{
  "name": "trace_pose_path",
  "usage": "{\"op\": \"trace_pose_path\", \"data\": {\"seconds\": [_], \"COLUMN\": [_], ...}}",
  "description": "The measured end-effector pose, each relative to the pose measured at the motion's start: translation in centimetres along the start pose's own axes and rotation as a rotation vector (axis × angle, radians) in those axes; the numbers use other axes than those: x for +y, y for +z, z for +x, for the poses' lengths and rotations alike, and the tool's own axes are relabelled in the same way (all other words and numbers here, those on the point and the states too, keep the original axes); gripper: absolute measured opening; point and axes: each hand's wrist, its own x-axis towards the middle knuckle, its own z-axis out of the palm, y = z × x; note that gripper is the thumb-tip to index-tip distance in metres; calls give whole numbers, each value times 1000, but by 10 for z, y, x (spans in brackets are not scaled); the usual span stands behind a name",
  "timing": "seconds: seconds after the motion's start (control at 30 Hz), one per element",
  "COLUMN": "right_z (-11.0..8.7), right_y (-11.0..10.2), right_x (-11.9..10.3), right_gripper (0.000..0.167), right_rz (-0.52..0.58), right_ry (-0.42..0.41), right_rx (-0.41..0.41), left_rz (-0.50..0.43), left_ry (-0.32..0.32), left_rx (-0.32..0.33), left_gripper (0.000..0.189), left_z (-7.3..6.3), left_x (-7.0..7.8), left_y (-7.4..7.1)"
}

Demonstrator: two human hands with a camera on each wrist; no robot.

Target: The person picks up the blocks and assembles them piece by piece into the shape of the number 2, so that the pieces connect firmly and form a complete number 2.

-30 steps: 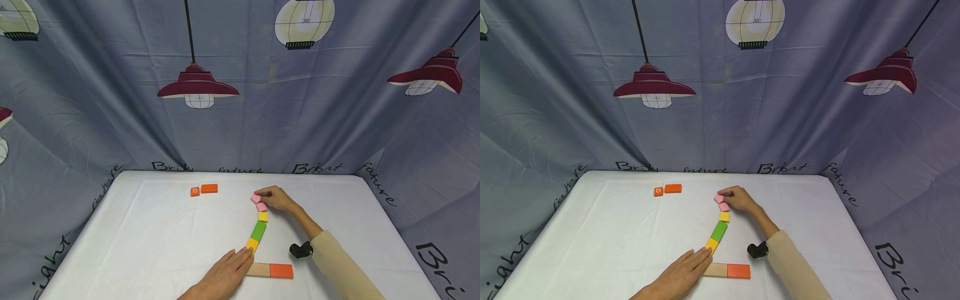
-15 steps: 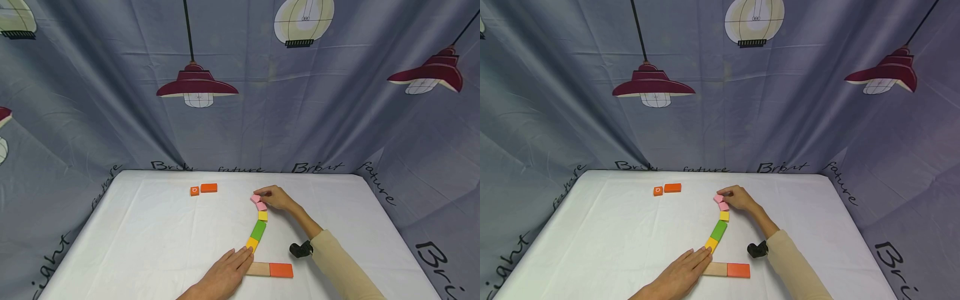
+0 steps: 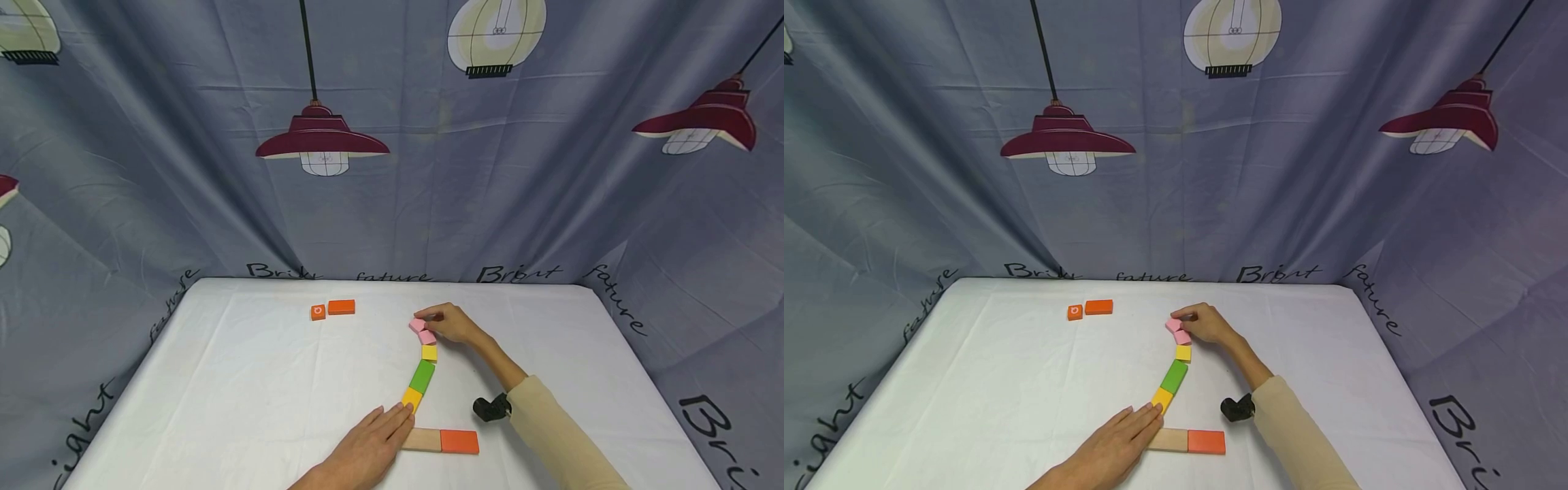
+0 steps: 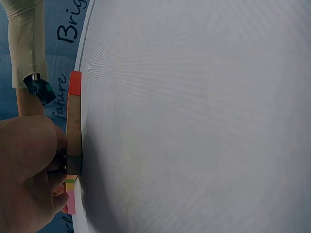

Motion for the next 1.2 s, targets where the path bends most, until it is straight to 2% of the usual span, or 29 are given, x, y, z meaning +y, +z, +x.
{"op": "trace_pose_path", "data": {"seconds": [0.17,0.37,0.6,0.73,0.83,0.97,1.1,1.2], "right_z": [0,-1,-4,-8,-12,-19,-27,-35], "right_y": [0,0,-2,-1,1,3,4,6], "right_x": [0,-1,-1,0,2,1,-4,-9], "right_gripper": [29,30,35,36,36,40,45,46], "right_rz": [5,8,14,21,-27,-149,-285,-375], "right_ry": [-12,-29,-59,-65,-99,-150,-207,-240], "right_rx": [0,-5,8,46,86,122,113,91], "left_rz": [-11,-10,17,37,41,52,62,50], "left_ry": [1,-4,13,16,15,18,23,20], "left_rx": [4,4,36,49,50,65,81,64], "left_gripper": [64,76,59,57,58,53,51,52], "left_z": [1,0,0,0,0,0,0,0], "left_x": [1,0,1,1,1,1,1,1], "left_y": [1,1,2,2,2,3,3,2]}}
